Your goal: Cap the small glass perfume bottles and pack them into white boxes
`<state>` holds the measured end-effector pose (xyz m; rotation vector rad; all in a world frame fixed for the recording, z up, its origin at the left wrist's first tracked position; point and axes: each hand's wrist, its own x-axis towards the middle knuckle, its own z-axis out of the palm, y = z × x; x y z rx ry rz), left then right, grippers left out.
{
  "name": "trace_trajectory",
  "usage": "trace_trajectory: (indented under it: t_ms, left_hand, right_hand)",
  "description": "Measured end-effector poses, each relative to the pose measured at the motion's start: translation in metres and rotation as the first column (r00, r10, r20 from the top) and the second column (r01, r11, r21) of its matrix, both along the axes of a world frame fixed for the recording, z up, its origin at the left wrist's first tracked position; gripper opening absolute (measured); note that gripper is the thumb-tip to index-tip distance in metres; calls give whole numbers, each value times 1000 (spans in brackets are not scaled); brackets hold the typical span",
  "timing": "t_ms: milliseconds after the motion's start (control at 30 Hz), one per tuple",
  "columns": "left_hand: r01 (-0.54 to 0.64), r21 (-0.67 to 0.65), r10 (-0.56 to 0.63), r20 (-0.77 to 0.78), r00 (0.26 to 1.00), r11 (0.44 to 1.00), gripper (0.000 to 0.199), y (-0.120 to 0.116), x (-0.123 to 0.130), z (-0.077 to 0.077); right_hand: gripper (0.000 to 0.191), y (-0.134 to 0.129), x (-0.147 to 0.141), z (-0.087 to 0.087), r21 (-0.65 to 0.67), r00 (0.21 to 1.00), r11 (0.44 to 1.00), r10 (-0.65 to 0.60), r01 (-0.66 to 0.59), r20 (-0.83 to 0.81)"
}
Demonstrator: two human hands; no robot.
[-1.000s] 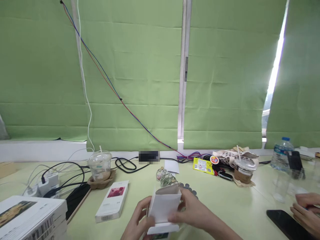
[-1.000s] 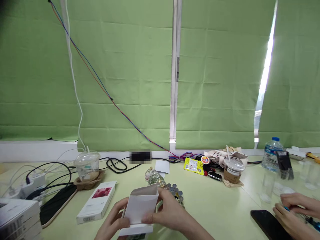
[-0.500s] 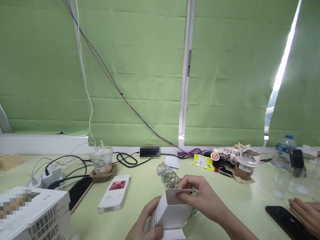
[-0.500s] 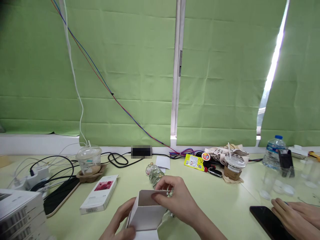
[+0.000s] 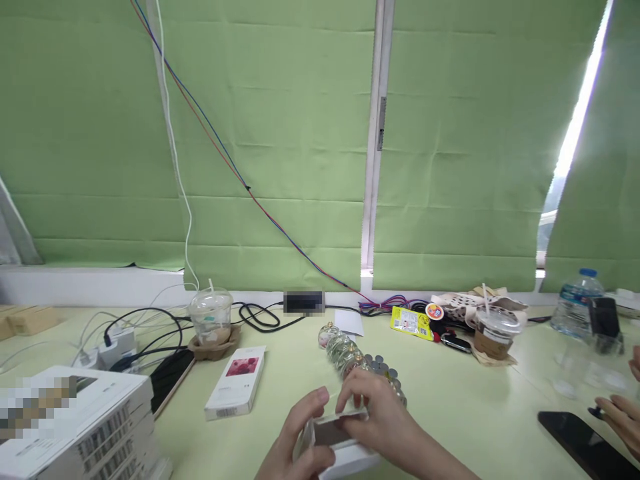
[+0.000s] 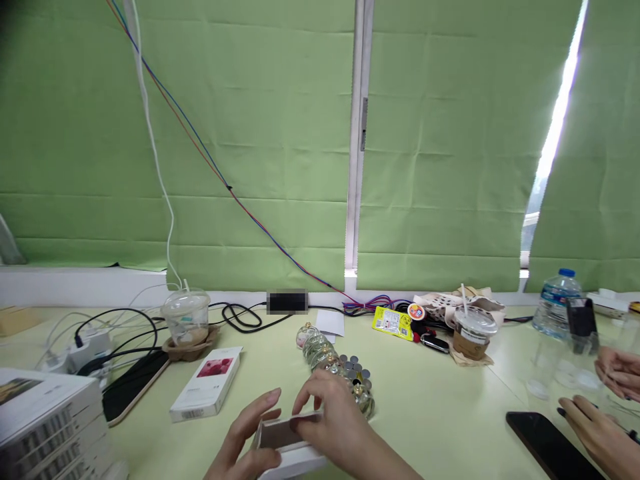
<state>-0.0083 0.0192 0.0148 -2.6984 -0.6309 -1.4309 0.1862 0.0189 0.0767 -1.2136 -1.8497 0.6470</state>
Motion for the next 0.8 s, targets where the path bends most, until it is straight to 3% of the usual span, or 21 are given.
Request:
trace_trajectory:
  t_ms: [167, 267, 367, 467, 533, 600, 700, 800]
  left_hand:
    - [-10, 60, 9, 23, 1000, 998, 7, 5, 6, 0]
    - [-14, 65, 9, 74, 997, 998, 11, 5, 7, 4]
    - [-57, 108, 43, 124, 991, 993, 18, 4, -2, 20]
    - [-234, 214, 190, 206, 960, 948, 17, 5, -23, 45]
    - [-413, 252, 310, 364, 878, 875, 25, 6, -38, 61]
    - [-532, 296, 365, 468, 805, 794, 29, 6, -50, 74]
    - [-610, 397, 381, 519, 766, 686, 32, 0, -61, 90]
    - [-650, 432, 384, 555, 738, 625, 29, -10, -61, 108]
  right_hand:
    - [16, -2, 4, 5, -66, 998, 997, 28, -32, -56]
    - [14, -3, 11, 13, -106, 990, 986, 118, -125, -75]
    - [23, 2, 19, 24, -99, 961, 977, 161, -187, -224]
    - [20, 12, 16, 27, -90, 945, 990, 76, -110, -318]
    - [15, 19, 3, 21, -136, 981, 989, 38, -65, -189]
    - [16, 28, -22, 10, -170, 995, 982, 89, -82, 36]
    - [51, 41, -76, -9, -200, 928, 964, 227, -172, 296]
    - [79, 55, -133, -22, -169, 880, 974, 209, -150, 427]
